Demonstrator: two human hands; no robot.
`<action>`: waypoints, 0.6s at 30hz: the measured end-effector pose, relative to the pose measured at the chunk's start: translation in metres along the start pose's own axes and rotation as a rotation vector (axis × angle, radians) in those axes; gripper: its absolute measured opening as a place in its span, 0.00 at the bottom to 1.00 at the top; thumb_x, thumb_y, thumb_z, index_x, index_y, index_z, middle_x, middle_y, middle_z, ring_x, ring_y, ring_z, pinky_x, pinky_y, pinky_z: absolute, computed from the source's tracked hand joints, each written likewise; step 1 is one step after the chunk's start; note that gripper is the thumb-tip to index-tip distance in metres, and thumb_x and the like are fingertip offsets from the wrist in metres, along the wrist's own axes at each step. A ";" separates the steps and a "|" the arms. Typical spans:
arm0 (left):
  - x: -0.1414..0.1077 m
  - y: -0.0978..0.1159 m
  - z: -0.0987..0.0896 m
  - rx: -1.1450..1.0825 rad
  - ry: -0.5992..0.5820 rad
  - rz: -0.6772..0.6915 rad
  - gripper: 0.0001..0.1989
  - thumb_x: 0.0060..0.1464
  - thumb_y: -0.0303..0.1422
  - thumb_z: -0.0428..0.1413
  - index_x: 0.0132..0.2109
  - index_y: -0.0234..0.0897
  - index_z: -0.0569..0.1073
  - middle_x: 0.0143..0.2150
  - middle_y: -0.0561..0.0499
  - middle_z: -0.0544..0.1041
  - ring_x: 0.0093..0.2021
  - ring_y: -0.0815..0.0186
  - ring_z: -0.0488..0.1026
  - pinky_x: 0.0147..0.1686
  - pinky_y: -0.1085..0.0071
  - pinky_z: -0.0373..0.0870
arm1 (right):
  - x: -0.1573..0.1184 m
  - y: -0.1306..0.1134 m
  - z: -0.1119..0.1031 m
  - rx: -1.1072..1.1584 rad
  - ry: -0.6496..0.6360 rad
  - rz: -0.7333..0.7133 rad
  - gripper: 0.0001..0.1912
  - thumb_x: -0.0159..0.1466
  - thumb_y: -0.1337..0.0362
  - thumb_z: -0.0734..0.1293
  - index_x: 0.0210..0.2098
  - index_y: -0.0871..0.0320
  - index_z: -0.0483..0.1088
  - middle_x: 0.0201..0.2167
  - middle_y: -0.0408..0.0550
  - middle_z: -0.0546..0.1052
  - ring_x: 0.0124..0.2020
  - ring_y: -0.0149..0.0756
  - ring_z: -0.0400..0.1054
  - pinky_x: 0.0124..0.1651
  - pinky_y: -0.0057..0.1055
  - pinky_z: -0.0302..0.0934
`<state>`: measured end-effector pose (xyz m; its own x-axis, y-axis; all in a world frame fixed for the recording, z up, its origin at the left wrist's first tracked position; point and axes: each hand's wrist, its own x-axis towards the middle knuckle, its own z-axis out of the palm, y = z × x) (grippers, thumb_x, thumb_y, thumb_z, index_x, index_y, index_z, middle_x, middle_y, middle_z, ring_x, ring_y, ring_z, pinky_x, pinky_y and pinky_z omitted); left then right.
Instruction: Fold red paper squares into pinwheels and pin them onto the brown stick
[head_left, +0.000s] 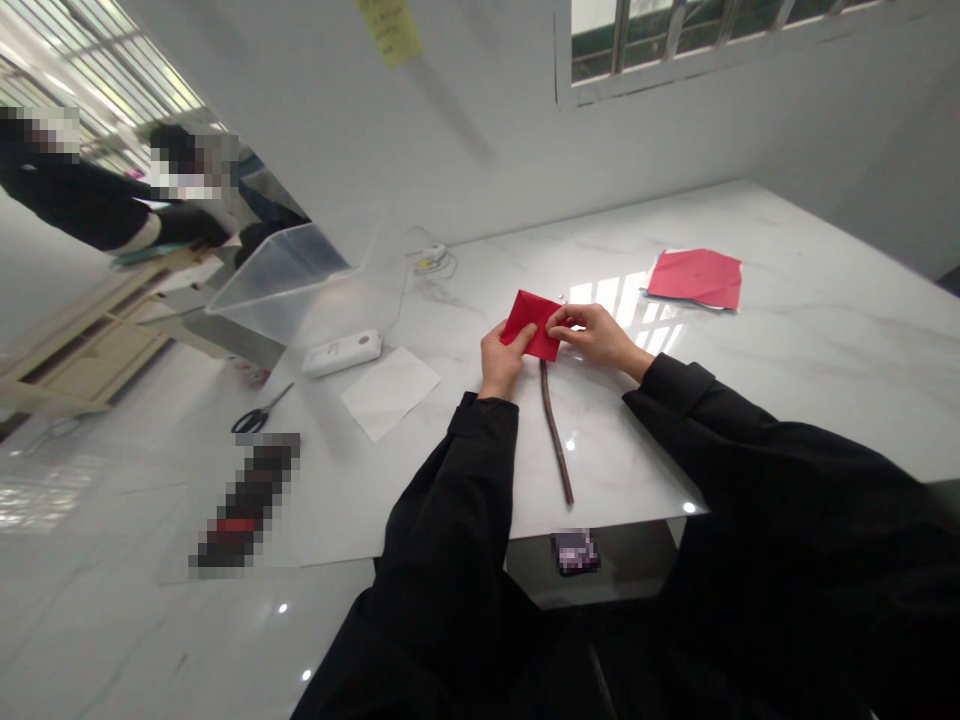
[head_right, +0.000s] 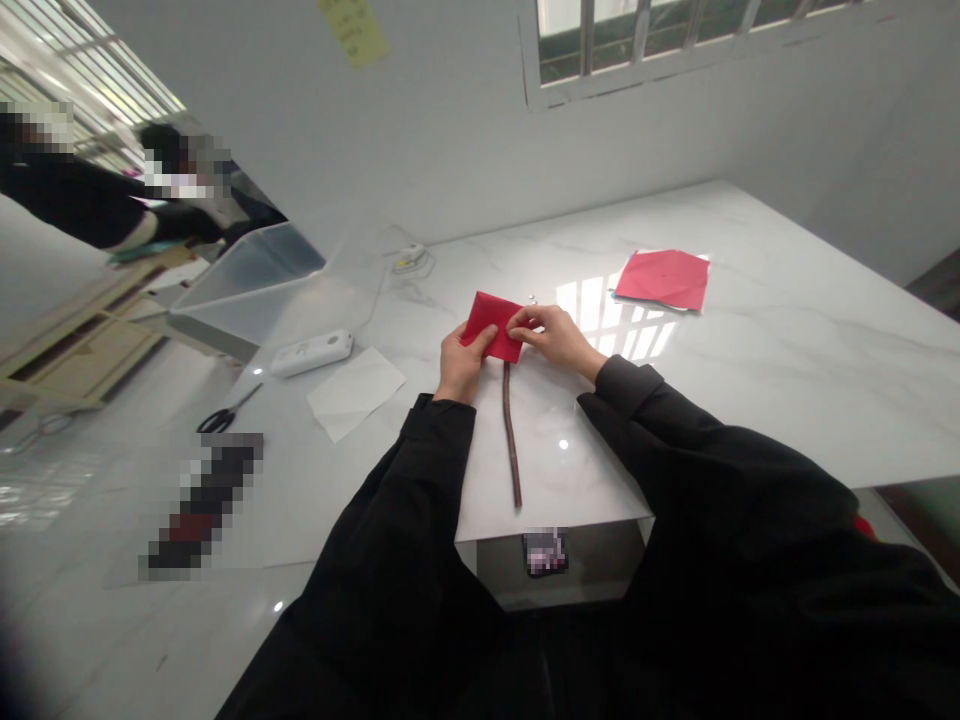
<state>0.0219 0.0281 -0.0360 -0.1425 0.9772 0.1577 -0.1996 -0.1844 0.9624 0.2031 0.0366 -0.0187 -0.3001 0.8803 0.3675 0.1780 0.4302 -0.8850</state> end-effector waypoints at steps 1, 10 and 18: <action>0.000 -0.001 0.000 0.008 0.001 0.001 0.19 0.40 0.39 0.72 0.39 0.33 0.81 0.36 0.47 0.82 0.35 0.63 0.77 0.41 0.67 0.72 | 0.000 -0.001 0.000 0.029 0.002 -0.011 0.09 0.61 0.57 0.72 0.34 0.58 0.77 0.33 0.47 0.80 0.35 0.36 0.71 0.43 0.35 0.66; -0.002 0.004 0.001 0.035 -0.015 0.000 0.19 0.41 0.39 0.71 0.41 0.33 0.81 0.35 0.47 0.83 0.34 0.64 0.77 0.39 0.68 0.72 | 0.003 -0.001 -0.001 0.033 0.031 -0.075 0.08 0.64 0.58 0.69 0.35 0.57 0.76 0.35 0.47 0.77 0.38 0.38 0.70 0.42 0.35 0.65; -0.002 0.002 -0.001 0.043 -0.094 -0.010 0.20 0.42 0.39 0.71 0.41 0.32 0.81 0.37 0.46 0.83 0.35 0.62 0.78 0.39 0.68 0.72 | 0.000 0.003 0.004 -0.089 0.047 -0.088 0.07 0.64 0.58 0.69 0.35 0.55 0.77 0.39 0.49 0.75 0.38 0.39 0.70 0.39 0.35 0.67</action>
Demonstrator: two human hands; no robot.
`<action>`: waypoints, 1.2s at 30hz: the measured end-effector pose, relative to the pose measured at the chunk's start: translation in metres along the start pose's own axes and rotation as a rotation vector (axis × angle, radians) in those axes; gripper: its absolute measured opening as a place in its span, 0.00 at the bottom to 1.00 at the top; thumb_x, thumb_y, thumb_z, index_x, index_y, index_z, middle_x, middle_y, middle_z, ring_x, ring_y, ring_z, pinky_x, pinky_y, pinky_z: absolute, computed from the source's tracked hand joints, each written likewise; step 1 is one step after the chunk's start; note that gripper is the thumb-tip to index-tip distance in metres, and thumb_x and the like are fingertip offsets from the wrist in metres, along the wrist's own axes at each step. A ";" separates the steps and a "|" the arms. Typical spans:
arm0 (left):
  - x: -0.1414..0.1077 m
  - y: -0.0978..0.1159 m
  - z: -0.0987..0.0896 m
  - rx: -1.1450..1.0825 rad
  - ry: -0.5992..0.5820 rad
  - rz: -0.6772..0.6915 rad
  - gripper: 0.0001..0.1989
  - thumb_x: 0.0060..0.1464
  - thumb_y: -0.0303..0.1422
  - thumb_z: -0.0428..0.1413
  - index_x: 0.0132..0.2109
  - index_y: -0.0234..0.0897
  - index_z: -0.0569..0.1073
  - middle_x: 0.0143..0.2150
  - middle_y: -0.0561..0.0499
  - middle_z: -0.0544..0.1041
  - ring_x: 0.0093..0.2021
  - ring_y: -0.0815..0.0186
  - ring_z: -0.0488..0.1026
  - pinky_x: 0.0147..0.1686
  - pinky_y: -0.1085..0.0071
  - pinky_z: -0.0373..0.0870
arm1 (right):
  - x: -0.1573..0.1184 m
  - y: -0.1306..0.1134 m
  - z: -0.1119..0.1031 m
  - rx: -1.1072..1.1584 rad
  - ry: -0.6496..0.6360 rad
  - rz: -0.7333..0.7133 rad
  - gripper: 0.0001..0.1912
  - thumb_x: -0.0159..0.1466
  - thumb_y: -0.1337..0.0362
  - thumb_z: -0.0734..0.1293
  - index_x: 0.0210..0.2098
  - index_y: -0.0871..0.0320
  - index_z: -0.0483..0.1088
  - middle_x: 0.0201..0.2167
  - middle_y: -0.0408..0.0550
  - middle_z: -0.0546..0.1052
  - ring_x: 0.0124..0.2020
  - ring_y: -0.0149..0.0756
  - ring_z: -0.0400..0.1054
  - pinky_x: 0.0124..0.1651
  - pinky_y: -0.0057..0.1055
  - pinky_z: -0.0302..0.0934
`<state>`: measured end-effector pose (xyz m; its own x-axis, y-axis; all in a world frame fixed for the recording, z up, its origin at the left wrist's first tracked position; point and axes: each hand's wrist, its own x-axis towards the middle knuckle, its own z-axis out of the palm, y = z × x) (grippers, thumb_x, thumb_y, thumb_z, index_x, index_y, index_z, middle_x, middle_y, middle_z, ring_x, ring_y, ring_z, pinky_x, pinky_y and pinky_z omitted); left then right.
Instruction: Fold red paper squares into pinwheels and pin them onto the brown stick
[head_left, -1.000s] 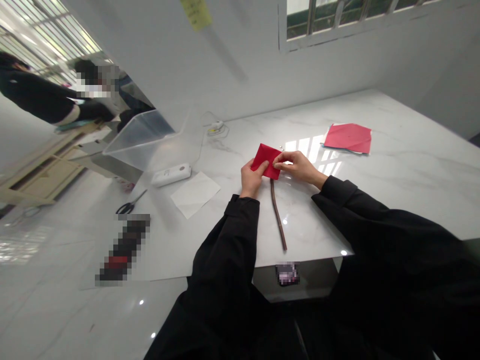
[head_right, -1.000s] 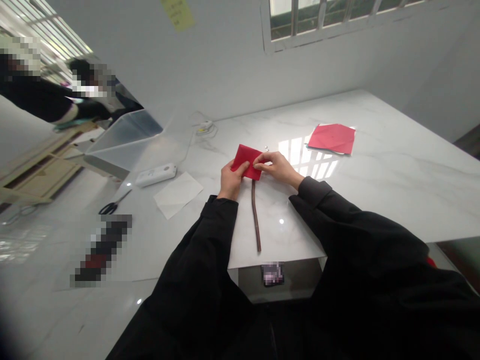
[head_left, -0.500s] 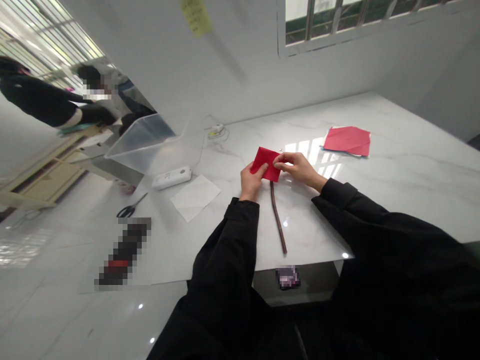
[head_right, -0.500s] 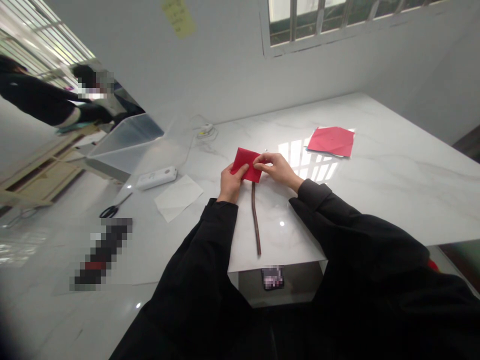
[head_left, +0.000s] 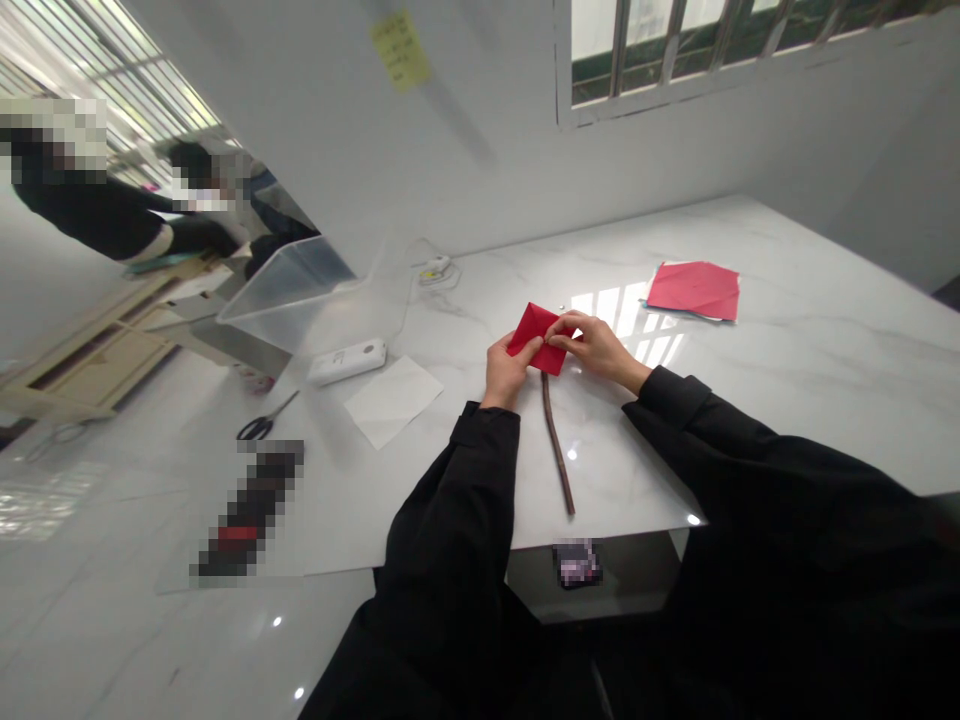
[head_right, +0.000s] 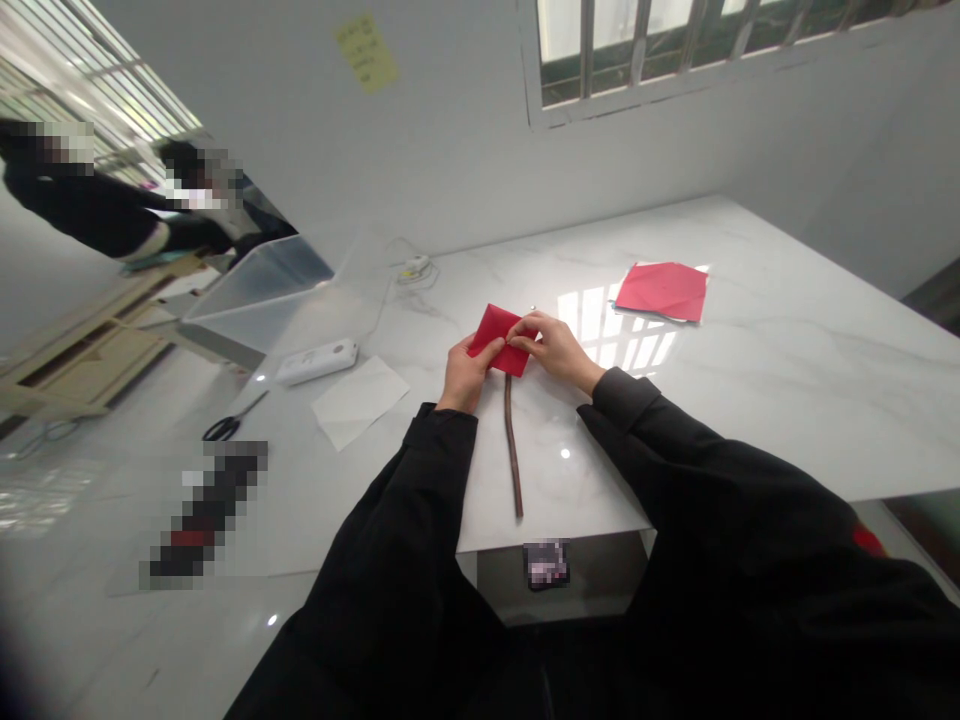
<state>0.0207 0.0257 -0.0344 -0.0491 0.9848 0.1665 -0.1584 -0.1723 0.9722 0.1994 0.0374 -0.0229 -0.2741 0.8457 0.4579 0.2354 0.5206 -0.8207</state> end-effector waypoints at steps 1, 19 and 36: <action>0.000 0.000 0.000 0.007 -0.004 0.003 0.20 0.42 0.40 0.71 0.42 0.32 0.81 0.37 0.46 0.83 0.36 0.62 0.78 0.40 0.68 0.72 | 0.000 0.000 0.000 -0.013 0.003 -0.003 0.07 0.64 0.59 0.69 0.35 0.55 0.77 0.39 0.49 0.75 0.38 0.39 0.70 0.39 0.35 0.67; 0.000 0.000 -0.002 -0.024 -0.070 -0.041 0.21 0.45 0.41 0.69 0.44 0.33 0.82 0.36 0.47 0.82 0.35 0.64 0.77 0.39 0.69 0.71 | -0.001 -0.004 0.001 -0.152 0.049 -0.026 0.05 0.64 0.62 0.69 0.35 0.55 0.77 0.37 0.49 0.76 0.35 0.38 0.70 0.40 0.36 0.66; -0.002 0.001 0.000 -0.047 -0.093 -0.031 0.21 0.40 0.39 0.72 0.42 0.34 0.82 0.38 0.47 0.82 0.38 0.61 0.78 0.45 0.64 0.73 | -0.004 -0.015 0.002 -0.151 0.120 -0.021 0.05 0.63 0.60 0.69 0.35 0.54 0.77 0.37 0.48 0.78 0.36 0.39 0.71 0.40 0.37 0.65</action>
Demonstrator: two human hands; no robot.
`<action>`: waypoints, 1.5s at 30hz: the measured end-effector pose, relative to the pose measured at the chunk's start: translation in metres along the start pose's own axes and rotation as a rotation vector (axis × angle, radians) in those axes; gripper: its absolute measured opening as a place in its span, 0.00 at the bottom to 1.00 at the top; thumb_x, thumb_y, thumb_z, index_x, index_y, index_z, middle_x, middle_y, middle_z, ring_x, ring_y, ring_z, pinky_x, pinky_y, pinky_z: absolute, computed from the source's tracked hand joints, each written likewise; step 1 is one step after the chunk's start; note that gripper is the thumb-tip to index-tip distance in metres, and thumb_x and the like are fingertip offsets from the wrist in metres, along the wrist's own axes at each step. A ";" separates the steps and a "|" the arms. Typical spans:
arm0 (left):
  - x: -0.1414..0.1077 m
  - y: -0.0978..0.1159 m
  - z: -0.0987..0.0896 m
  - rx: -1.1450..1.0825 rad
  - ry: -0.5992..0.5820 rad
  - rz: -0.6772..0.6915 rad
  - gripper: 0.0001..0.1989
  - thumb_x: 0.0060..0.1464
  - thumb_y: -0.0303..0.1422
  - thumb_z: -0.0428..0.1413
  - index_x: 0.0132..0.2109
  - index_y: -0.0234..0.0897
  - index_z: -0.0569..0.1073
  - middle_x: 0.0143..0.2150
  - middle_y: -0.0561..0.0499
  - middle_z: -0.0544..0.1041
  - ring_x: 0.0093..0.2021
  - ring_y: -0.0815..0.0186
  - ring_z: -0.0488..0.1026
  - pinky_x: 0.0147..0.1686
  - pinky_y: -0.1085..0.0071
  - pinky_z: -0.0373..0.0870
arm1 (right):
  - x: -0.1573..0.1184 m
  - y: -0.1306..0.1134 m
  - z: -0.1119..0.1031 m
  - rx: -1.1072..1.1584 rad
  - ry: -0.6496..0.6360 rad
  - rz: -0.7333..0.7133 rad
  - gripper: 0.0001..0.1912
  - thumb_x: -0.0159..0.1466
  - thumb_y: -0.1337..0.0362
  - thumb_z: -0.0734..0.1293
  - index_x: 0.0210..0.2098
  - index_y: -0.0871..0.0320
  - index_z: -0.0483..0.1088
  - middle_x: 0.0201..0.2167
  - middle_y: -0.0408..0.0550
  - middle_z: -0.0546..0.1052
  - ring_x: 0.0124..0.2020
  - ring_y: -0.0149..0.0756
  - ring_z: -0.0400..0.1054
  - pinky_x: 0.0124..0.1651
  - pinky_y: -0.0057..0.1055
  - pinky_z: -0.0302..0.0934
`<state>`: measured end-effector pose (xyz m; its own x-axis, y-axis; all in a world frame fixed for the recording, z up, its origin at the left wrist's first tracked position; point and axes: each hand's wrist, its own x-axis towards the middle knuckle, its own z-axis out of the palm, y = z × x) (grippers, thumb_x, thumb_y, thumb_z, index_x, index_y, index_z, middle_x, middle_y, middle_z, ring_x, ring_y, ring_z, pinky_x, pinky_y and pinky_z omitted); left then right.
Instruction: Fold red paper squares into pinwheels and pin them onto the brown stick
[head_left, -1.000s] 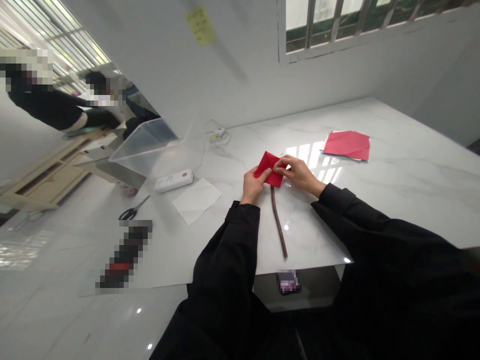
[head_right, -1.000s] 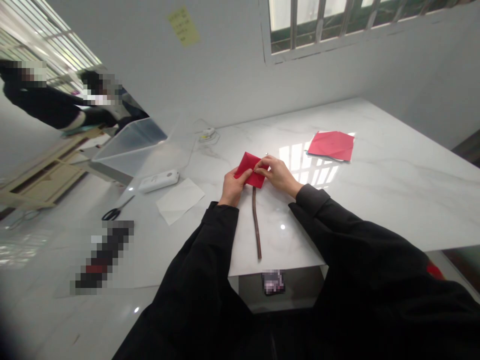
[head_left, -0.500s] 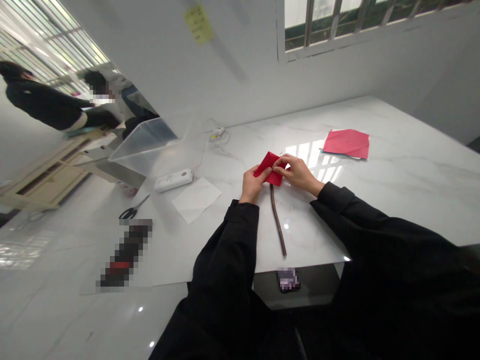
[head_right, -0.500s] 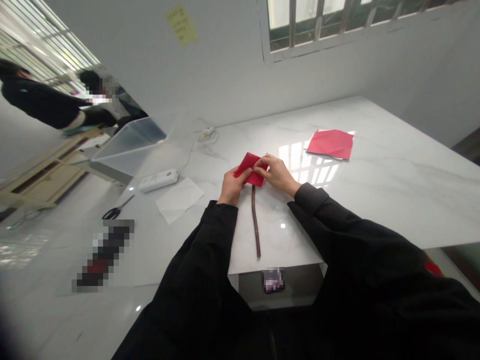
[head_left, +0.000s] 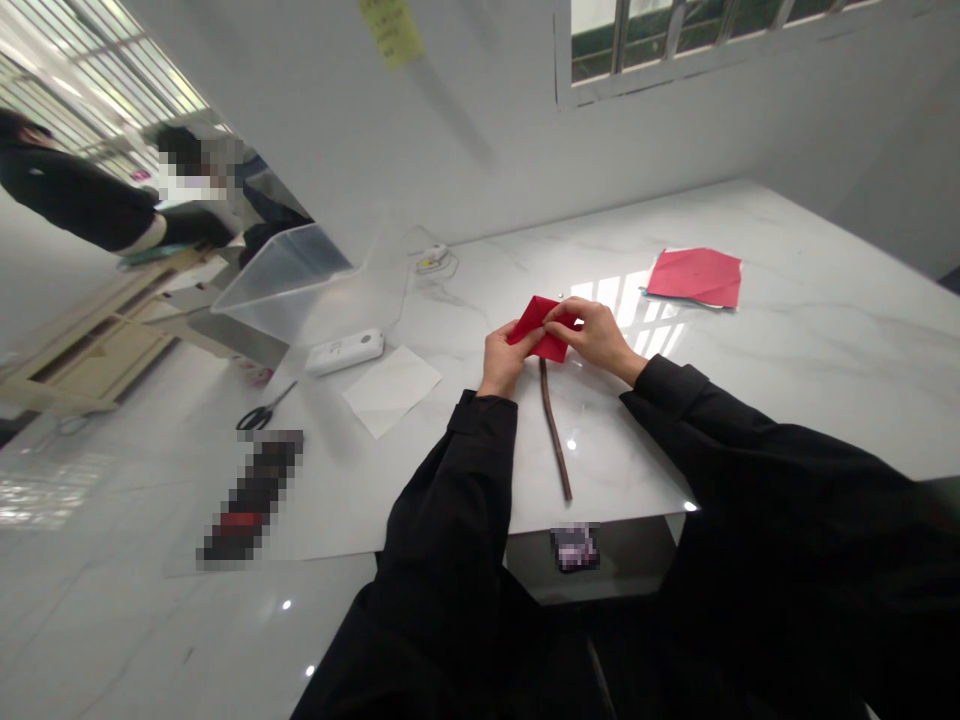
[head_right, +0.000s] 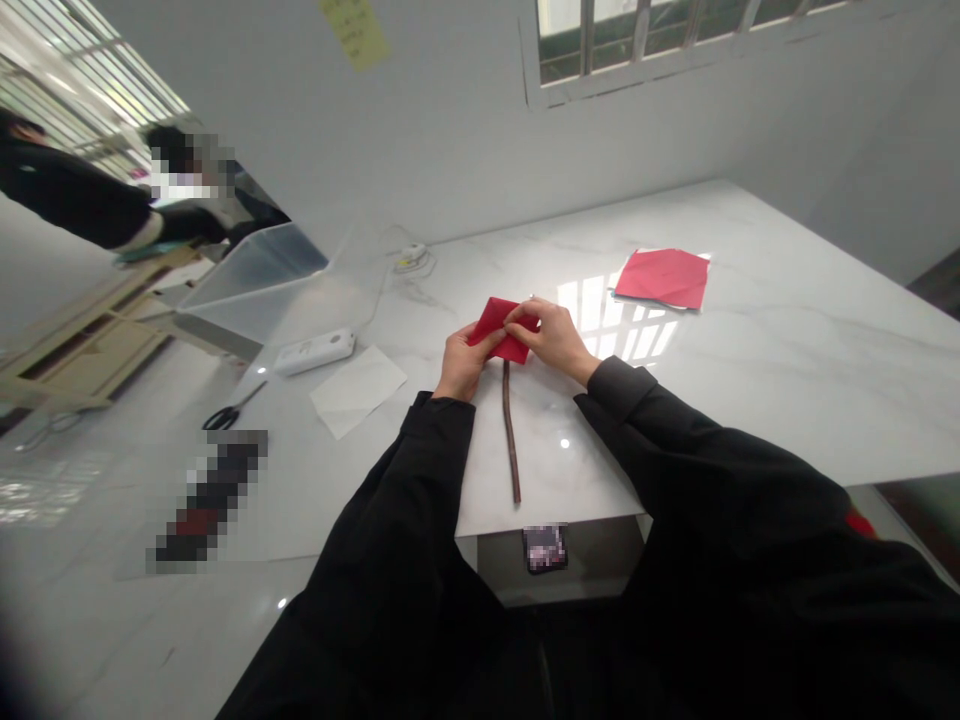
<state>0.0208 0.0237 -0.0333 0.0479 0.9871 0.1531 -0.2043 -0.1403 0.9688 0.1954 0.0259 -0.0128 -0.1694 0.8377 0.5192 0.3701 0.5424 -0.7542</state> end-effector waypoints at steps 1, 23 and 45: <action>0.000 0.000 0.001 -0.003 0.003 -0.001 0.21 0.40 0.39 0.72 0.42 0.34 0.82 0.38 0.47 0.82 0.39 0.61 0.78 0.45 0.64 0.73 | 0.000 0.000 0.000 0.008 0.000 0.002 0.05 0.63 0.60 0.69 0.35 0.54 0.76 0.37 0.48 0.78 0.36 0.39 0.71 0.41 0.37 0.65; 0.001 0.001 0.001 0.068 0.023 0.034 0.18 0.40 0.41 0.72 0.37 0.36 0.81 0.33 0.51 0.80 0.34 0.64 0.75 0.40 0.68 0.72 | 0.001 0.002 0.001 0.054 0.031 0.023 0.14 0.59 0.61 0.71 0.44 0.55 0.72 0.37 0.48 0.79 0.36 0.39 0.72 0.42 0.37 0.67; 0.003 -0.001 -0.001 0.084 0.029 0.012 0.18 0.39 0.41 0.72 0.36 0.35 0.81 0.31 0.50 0.80 0.34 0.63 0.76 0.40 0.66 0.72 | 0.001 0.003 0.001 0.034 0.011 0.040 0.09 0.58 0.63 0.69 0.39 0.55 0.71 0.34 0.45 0.78 0.33 0.37 0.69 0.39 0.34 0.64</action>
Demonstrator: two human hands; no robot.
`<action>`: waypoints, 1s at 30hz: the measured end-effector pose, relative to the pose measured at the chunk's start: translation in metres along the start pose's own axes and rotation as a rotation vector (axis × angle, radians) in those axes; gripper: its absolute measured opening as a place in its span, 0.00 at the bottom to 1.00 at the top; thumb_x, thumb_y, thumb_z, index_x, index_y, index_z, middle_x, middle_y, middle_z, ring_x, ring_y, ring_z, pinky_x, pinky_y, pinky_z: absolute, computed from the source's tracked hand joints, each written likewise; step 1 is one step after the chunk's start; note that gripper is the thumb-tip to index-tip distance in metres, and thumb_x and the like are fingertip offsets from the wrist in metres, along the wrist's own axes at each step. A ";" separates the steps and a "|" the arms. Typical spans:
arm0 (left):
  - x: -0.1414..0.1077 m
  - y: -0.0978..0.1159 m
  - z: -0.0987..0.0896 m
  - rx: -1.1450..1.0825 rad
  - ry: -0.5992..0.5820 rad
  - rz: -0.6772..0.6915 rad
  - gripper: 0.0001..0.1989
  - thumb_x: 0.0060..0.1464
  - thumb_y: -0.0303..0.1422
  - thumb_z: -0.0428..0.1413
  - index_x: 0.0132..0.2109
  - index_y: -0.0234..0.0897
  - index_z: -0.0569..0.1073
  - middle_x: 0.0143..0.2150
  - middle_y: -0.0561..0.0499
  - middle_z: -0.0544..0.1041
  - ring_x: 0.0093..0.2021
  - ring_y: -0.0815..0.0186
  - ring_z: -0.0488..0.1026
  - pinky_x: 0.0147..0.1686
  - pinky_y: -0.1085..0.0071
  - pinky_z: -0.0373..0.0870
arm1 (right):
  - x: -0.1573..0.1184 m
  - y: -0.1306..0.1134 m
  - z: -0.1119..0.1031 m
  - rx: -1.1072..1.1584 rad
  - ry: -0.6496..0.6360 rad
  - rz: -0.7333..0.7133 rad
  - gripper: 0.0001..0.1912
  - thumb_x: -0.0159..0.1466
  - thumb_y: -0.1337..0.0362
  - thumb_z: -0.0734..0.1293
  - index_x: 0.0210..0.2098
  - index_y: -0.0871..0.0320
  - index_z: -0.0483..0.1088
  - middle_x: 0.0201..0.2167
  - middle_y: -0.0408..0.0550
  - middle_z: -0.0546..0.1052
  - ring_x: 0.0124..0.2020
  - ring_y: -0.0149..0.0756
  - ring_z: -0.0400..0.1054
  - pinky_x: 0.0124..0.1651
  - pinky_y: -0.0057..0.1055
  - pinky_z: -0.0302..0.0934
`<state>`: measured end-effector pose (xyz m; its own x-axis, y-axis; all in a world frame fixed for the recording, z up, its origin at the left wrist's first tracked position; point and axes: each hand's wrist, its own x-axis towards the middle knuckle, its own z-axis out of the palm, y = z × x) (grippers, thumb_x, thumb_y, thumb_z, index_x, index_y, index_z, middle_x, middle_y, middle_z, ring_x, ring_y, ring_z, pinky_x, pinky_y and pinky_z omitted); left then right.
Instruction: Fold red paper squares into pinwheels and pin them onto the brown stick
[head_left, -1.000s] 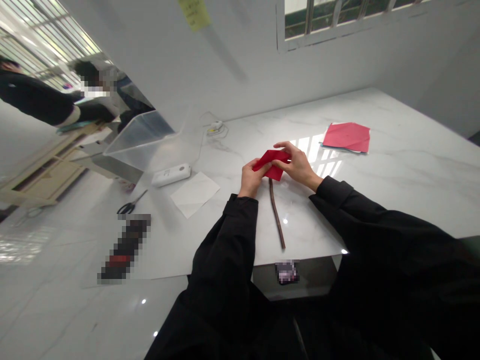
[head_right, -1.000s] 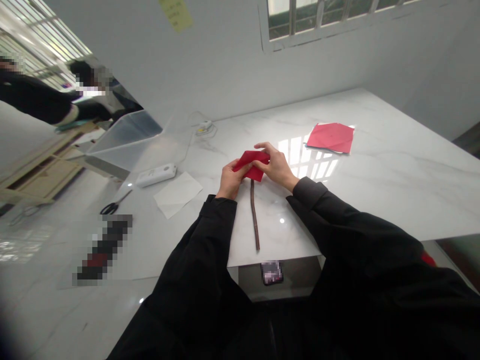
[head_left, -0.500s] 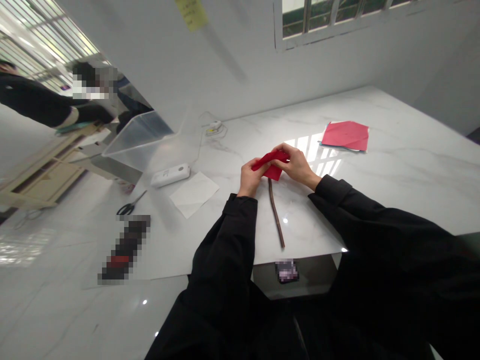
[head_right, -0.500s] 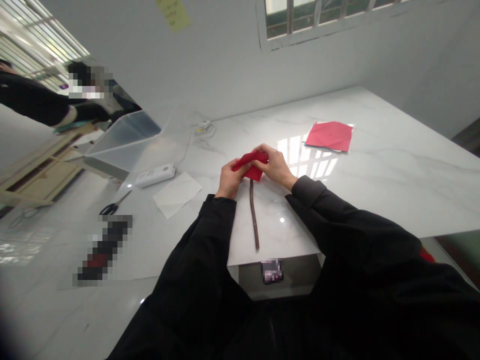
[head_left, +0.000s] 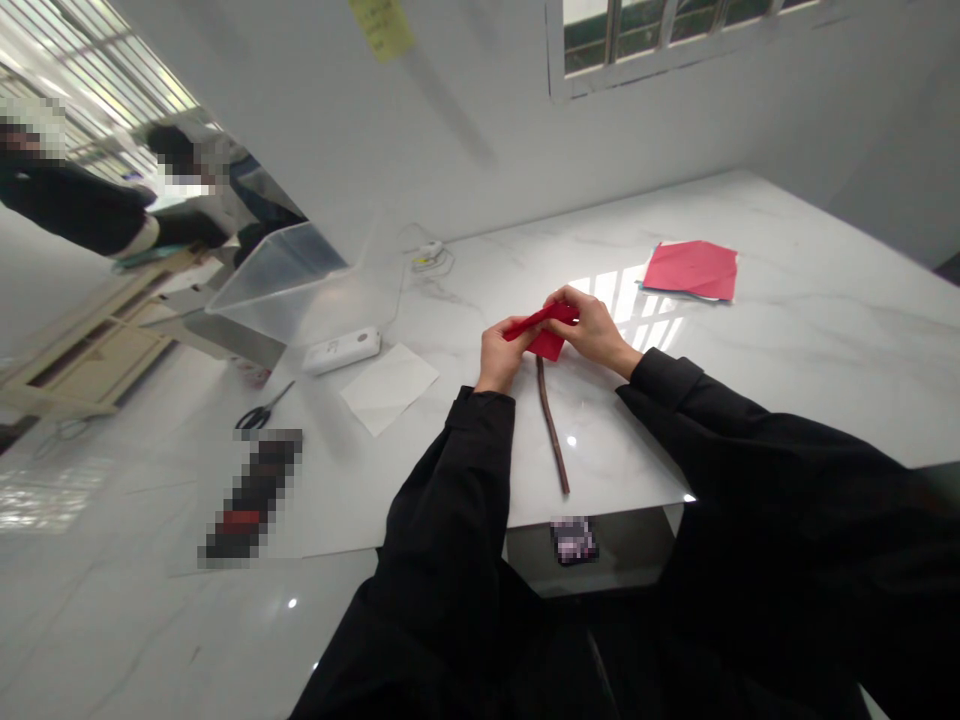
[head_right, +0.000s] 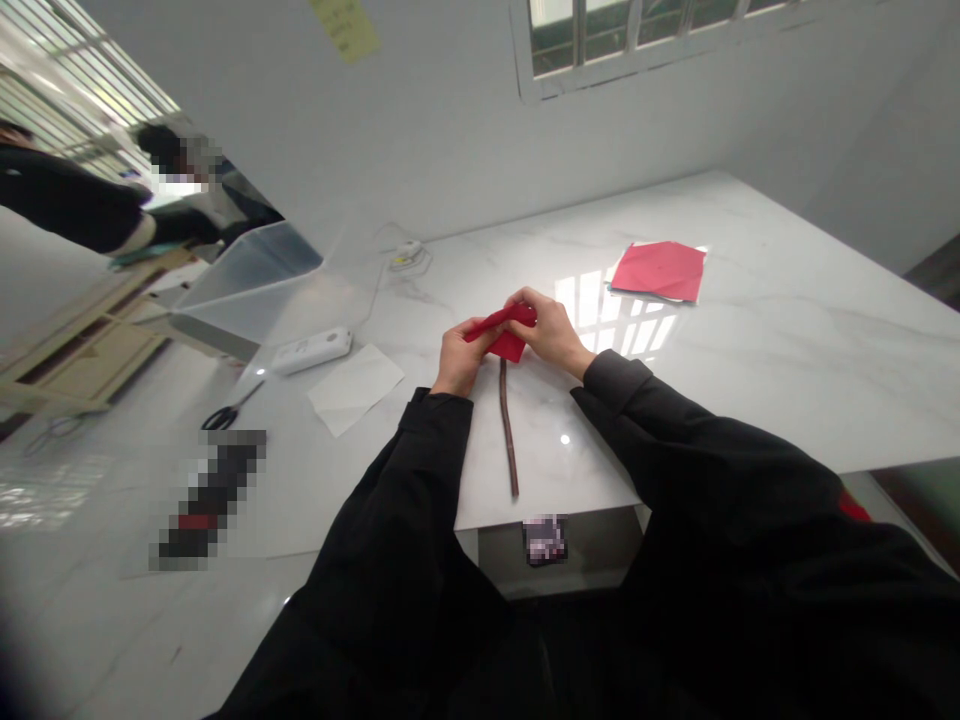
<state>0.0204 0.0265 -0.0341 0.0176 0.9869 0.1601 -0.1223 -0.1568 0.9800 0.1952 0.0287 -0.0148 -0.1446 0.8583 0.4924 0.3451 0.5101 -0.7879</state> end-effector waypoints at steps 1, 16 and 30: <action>0.000 0.000 0.000 0.003 0.001 0.000 0.18 0.39 0.41 0.72 0.36 0.35 0.81 0.31 0.50 0.81 0.34 0.63 0.76 0.40 0.66 0.72 | 0.000 0.000 0.000 0.000 0.000 -0.004 0.09 0.59 0.63 0.69 0.39 0.55 0.71 0.34 0.45 0.78 0.33 0.37 0.69 0.39 0.34 0.64; 0.000 -0.002 -0.002 0.020 0.021 -0.010 0.18 0.40 0.39 0.72 0.37 0.34 0.82 0.33 0.48 0.82 0.35 0.63 0.77 0.41 0.66 0.72 | 0.000 0.000 0.001 -0.005 -0.015 -0.007 0.07 0.59 0.65 0.68 0.38 0.56 0.72 0.33 0.45 0.78 0.32 0.37 0.68 0.38 0.33 0.62; -0.004 0.004 -0.001 0.052 0.029 -0.010 0.19 0.41 0.39 0.71 0.38 0.31 0.81 0.32 0.51 0.80 0.31 0.68 0.73 0.37 0.72 0.69 | -0.001 -0.003 0.003 0.003 -0.014 0.022 0.09 0.59 0.62 0.69 0.39 0.57 0.71 0.30 0.43 0.75 0.29 0.33 0.66 0.35 0.30 0.59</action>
<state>0.0185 0.0222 -0.0307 -0.0107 0.9890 0.1476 -0.0707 -0.1480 0.9865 0.1915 0.0260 -0.0143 -0.1499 0.8700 0.4698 0.3459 0.4912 -0.7994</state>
